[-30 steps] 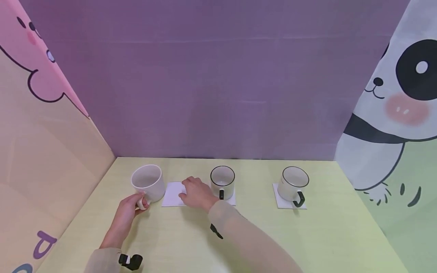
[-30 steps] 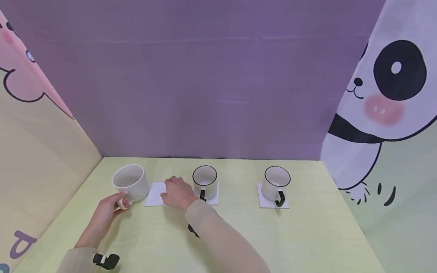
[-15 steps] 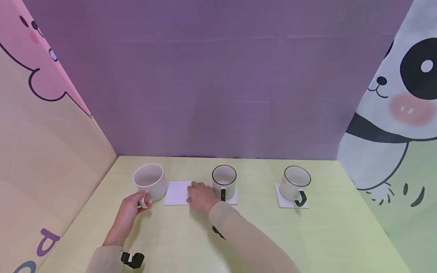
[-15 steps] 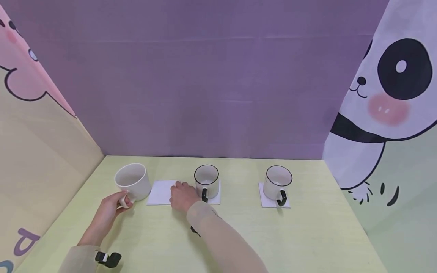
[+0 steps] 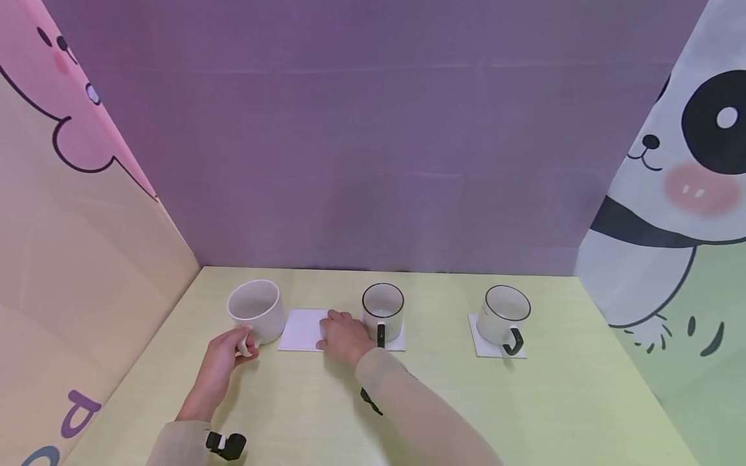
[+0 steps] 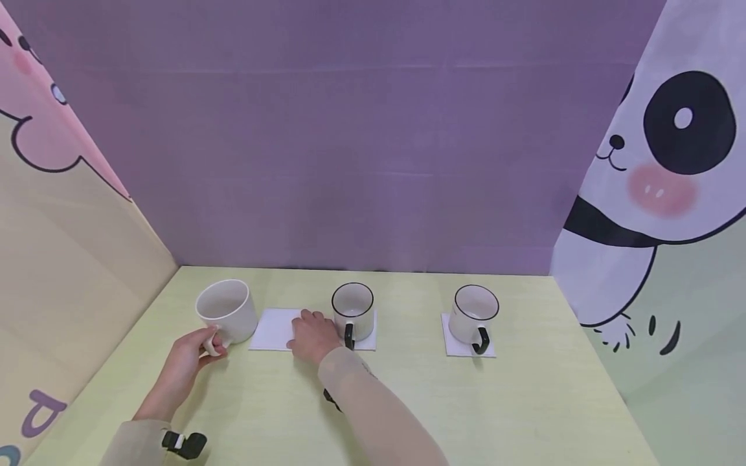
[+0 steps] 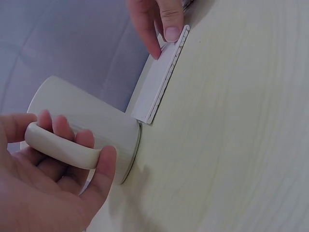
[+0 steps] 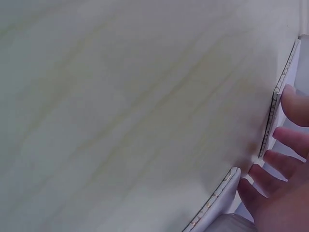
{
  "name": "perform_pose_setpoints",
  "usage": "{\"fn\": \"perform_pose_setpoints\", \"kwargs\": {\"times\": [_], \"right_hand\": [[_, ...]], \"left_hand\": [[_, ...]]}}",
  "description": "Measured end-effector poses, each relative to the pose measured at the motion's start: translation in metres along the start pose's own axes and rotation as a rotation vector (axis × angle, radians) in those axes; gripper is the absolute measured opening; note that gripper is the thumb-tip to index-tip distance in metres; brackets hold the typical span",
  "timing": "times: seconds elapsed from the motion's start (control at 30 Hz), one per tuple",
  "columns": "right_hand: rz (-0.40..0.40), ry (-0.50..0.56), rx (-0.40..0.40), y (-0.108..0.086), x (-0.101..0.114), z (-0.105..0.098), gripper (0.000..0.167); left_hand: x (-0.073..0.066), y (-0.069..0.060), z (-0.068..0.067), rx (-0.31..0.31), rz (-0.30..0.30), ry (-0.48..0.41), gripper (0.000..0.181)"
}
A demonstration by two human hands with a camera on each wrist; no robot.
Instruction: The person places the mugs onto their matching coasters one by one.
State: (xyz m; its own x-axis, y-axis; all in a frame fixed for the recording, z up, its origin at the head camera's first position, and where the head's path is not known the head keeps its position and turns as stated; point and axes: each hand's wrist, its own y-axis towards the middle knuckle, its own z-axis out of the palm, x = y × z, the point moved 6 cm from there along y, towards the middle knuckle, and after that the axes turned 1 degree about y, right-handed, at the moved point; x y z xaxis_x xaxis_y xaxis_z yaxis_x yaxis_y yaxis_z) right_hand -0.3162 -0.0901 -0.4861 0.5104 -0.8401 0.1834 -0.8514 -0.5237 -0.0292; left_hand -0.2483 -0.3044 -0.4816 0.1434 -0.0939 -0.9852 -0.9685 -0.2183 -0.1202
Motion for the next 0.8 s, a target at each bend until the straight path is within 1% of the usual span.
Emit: {"fn": "perform_pose_setpoints", "kwargs": {"times": [0.07, 0.23, 0.33, 0.47, 0.57, 0.67, 0.8], "right_hand": [[0.016, 0.032, -0.01, 0.0, -0.001, 0.0, 0.025], [0.069, 0.109, -0.036, 0.0, -0.005, 0.001, 0.023], [0.08, 0.116, -0.044, 0.002, -0.005, 0.004, 0.024], [0.086, 0.115, -0.057, 0.004, -0.005, 0.006, 0.026], [0.096, 0.122, -0.067, 0.003, -0.005, 0.006, 0.033], [0.104, 0.138, -0.07, 0.002, -0.005, 0.005, 0.041], [0.106, 0.16, -0.077, 0.002, -0.007, 0.005, 0.044]], "left_hand": [[-0.001, 0.0, 0.0, -0.005, 0.003, -0.009, 0.034], [-0.004, 0.0, 0.001, -0.027, 0.003, 0.008, 0.036], [-0.007, 0.0, 0.002, -0.053, 0.003, 0.0, 0.035], [-0.008, -0.001, 0.004, -0.085, 0.016, -0.013, 0.035], [-0.01, -0.003, 0.006, -0.104, 0.036, -0.022, 0.037], [-0.013, -0.005, 0.008, -0.117, 0.063, -0.05, 0.037], [-0.021, -0.008, 0.011, -0.127, 0.102, -0.106, 0.037]]}}
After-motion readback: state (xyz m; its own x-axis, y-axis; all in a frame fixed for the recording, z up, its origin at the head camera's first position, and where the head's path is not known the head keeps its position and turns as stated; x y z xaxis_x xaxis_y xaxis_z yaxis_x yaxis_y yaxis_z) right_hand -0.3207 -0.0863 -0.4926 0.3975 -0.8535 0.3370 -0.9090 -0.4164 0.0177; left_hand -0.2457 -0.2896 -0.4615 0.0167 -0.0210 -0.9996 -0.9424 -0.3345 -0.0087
